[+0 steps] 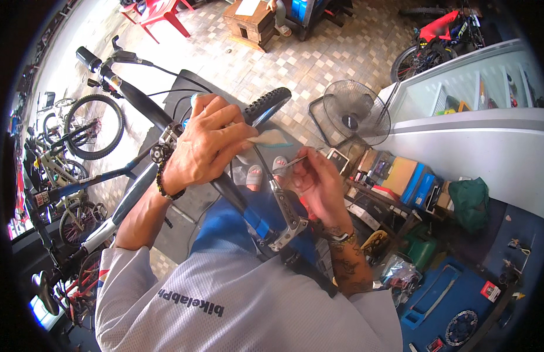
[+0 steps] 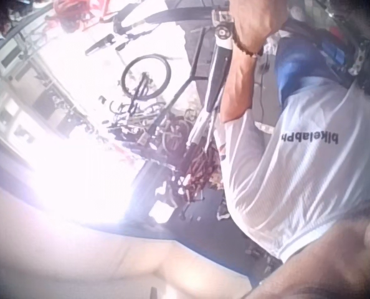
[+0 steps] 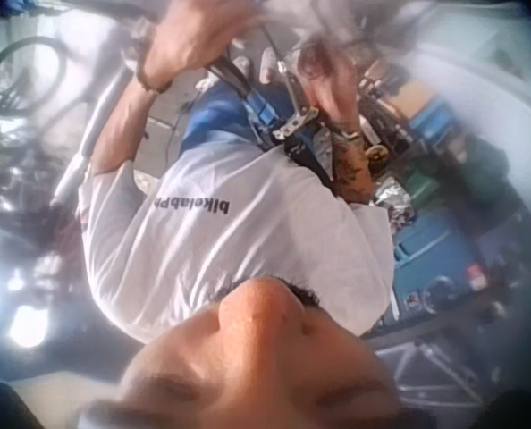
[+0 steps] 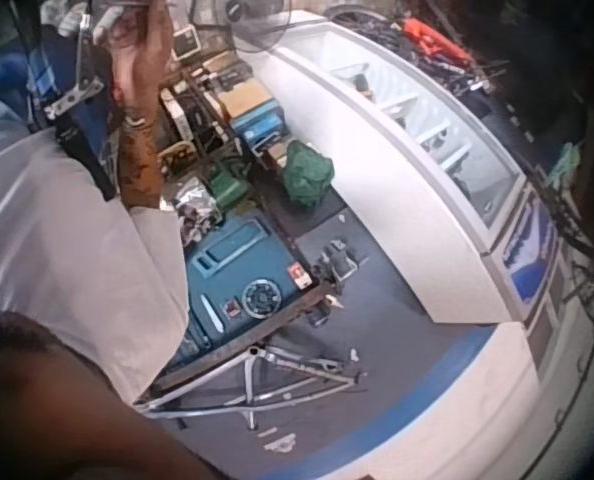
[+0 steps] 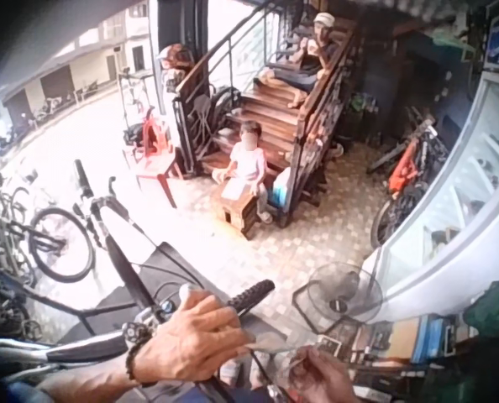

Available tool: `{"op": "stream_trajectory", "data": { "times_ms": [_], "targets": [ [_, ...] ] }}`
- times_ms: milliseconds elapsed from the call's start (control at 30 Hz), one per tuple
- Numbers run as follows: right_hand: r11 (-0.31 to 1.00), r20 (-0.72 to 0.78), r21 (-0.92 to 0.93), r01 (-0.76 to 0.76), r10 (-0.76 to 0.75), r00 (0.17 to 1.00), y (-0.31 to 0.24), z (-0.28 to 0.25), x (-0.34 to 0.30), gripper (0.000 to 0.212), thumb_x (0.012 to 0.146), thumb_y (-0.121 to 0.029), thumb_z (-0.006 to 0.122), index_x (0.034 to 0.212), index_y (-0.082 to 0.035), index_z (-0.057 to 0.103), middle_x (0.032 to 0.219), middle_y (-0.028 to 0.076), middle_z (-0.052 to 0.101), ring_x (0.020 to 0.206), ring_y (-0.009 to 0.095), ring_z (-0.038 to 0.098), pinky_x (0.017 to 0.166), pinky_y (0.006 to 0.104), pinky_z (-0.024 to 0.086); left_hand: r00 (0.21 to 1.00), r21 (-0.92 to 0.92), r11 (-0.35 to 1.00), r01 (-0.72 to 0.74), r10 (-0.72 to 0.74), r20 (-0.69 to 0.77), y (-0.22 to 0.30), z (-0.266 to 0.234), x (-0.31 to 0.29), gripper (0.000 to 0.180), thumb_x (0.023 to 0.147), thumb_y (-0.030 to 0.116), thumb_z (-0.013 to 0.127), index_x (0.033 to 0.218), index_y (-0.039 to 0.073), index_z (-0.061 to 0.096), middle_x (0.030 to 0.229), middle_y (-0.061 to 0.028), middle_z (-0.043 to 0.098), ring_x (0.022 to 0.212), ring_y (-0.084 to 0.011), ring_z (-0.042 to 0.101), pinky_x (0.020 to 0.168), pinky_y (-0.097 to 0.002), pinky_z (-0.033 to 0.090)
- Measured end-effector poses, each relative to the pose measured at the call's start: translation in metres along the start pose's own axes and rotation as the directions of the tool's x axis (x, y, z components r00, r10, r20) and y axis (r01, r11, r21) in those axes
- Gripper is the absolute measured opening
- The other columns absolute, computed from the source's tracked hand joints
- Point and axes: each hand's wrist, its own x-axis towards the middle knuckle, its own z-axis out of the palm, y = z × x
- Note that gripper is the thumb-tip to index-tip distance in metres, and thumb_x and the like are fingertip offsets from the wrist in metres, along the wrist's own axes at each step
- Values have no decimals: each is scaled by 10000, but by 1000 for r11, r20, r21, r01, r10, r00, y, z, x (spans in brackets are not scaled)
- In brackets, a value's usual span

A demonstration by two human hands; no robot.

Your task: The person cleans the handlebar and brake lever area of a bicycle using a cloth and a small tool. They wipe the components repeatedly and use the tool to clean crevices around the brake lever.

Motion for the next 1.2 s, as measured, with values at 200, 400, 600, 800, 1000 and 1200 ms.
{"op": "stream_trajectory", "data": {
  "times_ms": [200,400,600,800,1000,1200],
  "targets": [
    [963,116,217,-161,138,984,19,-5,7,321,1213,-322,521,1276,-40,662,966,56,693,786,189,627,802,341,555,1000,23,1000,10,-10,-5,2,-2,0,205,925,226,818,1095,117,781,1006,-40,653,1000,-281,613,968,-442,419],
    [958,168,218,-187,153,974,18,-5,8,320,1207,-323,534,1263,-40,674,975,44,680,805,166,615,875,378,564,1000,20,1000,6,-6,-24,1,0,-1,197,936,226,807,1097,115,782,1009,-44,650,1002,-282,611,965,-445,414],
    [987,48,101,-124,120,992,10,3,7,306,1197,-318,564,1236,-40,687,901,39,704,748,162,636,884,389,583,1000,16,1000,11,-10,-25,0,1,-2,191,945,212,793,1109,115,783,1011,-44,640,1011,-282,605,960,-447,411],
    [988,27,-154,2,2,1000,-4,25,0,310,1205,-316,555,1199,-32,677,906,41,663,720,138,605,668,272,493,999,9,1000,9,-9,-31,0,2,-1,192,943,206,793,1112,116,784,1008,-43,637,1008,-282,603,963,-442,418],
    [32,793,-609,793,25,608,-73,119,-14,270,1157,-259,662,1025,-32,728,860,54,679,733,136,671,636,313,540,1000,15,1000,1,0,-16,2,2,0,209,925,207,818,1111,115,791,1010,-40,648,1009,-276,608,963,-438,419],
    [223,682,-651,725,-246,688,-71,112,-20,289,1174,-287,630,1076,-22,693,866,56,654,704,125,625,625,293,524,1000,24,1000,2,-1,-22,-4,1,-2,206,931,220,817,1109,119,793,1010,-38,648,1005,-274,604,968,-441,410]
  ]
}}
